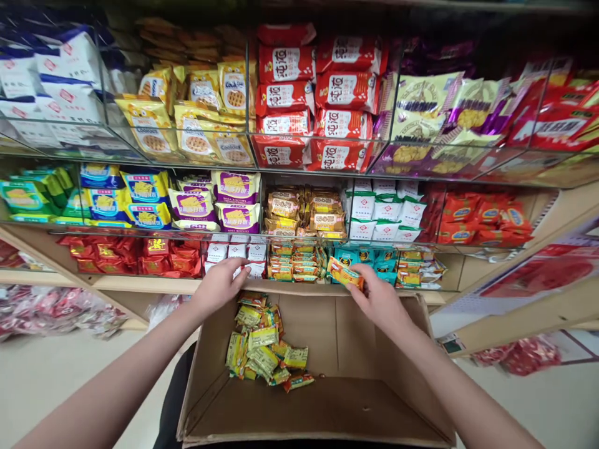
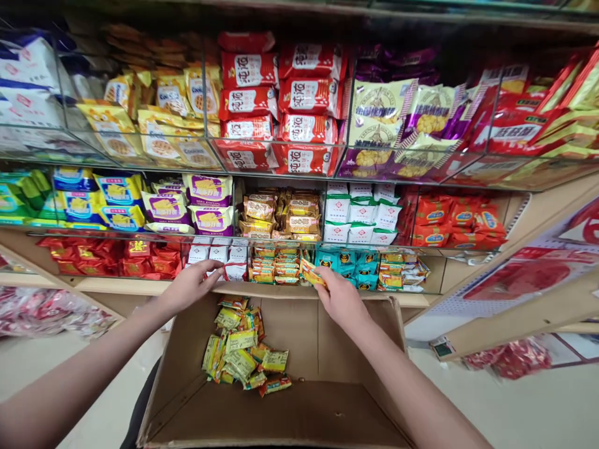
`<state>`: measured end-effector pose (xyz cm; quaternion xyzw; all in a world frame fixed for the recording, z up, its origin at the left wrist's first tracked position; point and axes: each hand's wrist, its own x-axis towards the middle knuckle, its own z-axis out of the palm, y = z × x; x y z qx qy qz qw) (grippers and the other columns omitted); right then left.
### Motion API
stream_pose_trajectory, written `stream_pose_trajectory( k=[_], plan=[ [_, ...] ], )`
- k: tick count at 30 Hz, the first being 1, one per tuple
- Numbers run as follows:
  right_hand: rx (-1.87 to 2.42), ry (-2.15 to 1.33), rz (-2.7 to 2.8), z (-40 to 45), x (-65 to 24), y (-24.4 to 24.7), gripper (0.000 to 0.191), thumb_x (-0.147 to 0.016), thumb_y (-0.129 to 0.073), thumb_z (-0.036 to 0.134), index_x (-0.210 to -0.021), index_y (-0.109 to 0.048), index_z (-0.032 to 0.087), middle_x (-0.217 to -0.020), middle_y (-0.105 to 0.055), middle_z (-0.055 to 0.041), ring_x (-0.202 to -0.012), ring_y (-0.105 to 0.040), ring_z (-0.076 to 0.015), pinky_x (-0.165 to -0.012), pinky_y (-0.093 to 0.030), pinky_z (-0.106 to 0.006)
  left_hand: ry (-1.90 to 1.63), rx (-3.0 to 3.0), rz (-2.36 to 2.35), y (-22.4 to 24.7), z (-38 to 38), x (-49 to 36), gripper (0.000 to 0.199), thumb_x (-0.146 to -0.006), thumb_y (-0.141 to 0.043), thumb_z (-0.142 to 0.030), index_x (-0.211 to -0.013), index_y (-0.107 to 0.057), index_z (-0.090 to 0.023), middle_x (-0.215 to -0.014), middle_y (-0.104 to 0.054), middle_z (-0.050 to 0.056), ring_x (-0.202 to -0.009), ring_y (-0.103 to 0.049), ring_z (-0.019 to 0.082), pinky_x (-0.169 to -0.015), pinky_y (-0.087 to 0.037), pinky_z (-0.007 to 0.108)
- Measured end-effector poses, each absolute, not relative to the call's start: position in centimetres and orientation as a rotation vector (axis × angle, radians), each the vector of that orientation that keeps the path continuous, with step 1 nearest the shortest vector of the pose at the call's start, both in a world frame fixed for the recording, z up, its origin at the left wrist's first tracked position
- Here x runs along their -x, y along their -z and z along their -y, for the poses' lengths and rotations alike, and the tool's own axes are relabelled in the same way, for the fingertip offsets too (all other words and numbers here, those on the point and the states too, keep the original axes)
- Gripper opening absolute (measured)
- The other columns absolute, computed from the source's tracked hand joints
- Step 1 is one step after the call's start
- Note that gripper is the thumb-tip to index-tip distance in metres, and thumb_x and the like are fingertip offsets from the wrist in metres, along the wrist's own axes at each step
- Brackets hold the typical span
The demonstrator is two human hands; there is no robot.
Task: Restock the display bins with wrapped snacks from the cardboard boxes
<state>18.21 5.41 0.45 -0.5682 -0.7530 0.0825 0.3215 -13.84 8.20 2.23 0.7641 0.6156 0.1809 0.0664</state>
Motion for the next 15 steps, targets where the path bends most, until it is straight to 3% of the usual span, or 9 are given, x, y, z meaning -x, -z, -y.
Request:
stream_pose_trajectory(
  k=[3,7,11,15],
  plan=[
    [1.495,-0.035,2.342,-8.5,-17.1,-0.6,0.024,-0.08,-0.041,0.018,-0.103,-0.049,0.02,-0.085,-0.057,-0.0046,-0.078,-0.055,-0.0154,-0.065,-0.04,-0.023,-0.474,-2.241,-1.926,-1.0,-9.6,15.0,0.034,-0.081,-0.032,-0.04,-0.094,-0.055,-0.019,-0.087,-0.065,0.006,-0.079,-0.058,0.02,-0.067,-0.042,0.027],
    [1.725,0.15,2.522,-11.6,-14.8,0.4,0.029,-0.08,-0.04,0.016,-0.106,-0.05,0.022,-0.08,-0.055,-0.0043,-0.069,-0.057,-0.0131,-0.06,-0.039,-0.02,-0.417,-2.199,-2.01,-0.3,-9.3,15.1,0.035,-0.082,-0.028,-0.041,-0.086,-0.057,-0.021,-0.076,-0.065,0.005,-0.069,-0.059,0.02,-0.056,-0.039,0.026],
    [1.751,0.25,2.583,-13.8,-12.6,1.5,0.042,-0.077,-0.037,0.006,-0.112,-0.049,0.025,-0.084,-0.055,-0.0076,-0.061,-0.059,-0.0131,-0.055,-0.04,-0.021,-0.402,-2.191,-2.076,-0.5,-8.5,14.8,0.032,-0.082,-0.03,-0.036,-0.081,-0.058,-0.022,-0.077,-0.065,0.005,-0.071,-0.059,0.019,-0.058,-0.037,0.026],
    [1.795,0.337,2.59,-15.8,-10.7,2.6,0.035,-0.075,-0.034,0.001,-0.096,-0.059,0.011,-0.088,-0.057,-0.0181,-0.069,-0.062,-0.0215,-0.056,-0.044,-0.028,-0.402,-2.185,-2.128,-0.2,-8.2,15.0,0.029,-0.082,-0.03,-0.031,-0.077,-0.057,-0.021,-0.078,-0.065,0.004,-0.075,-0.059,0.018,-0.063,-0.037,0.026]
  ],
)
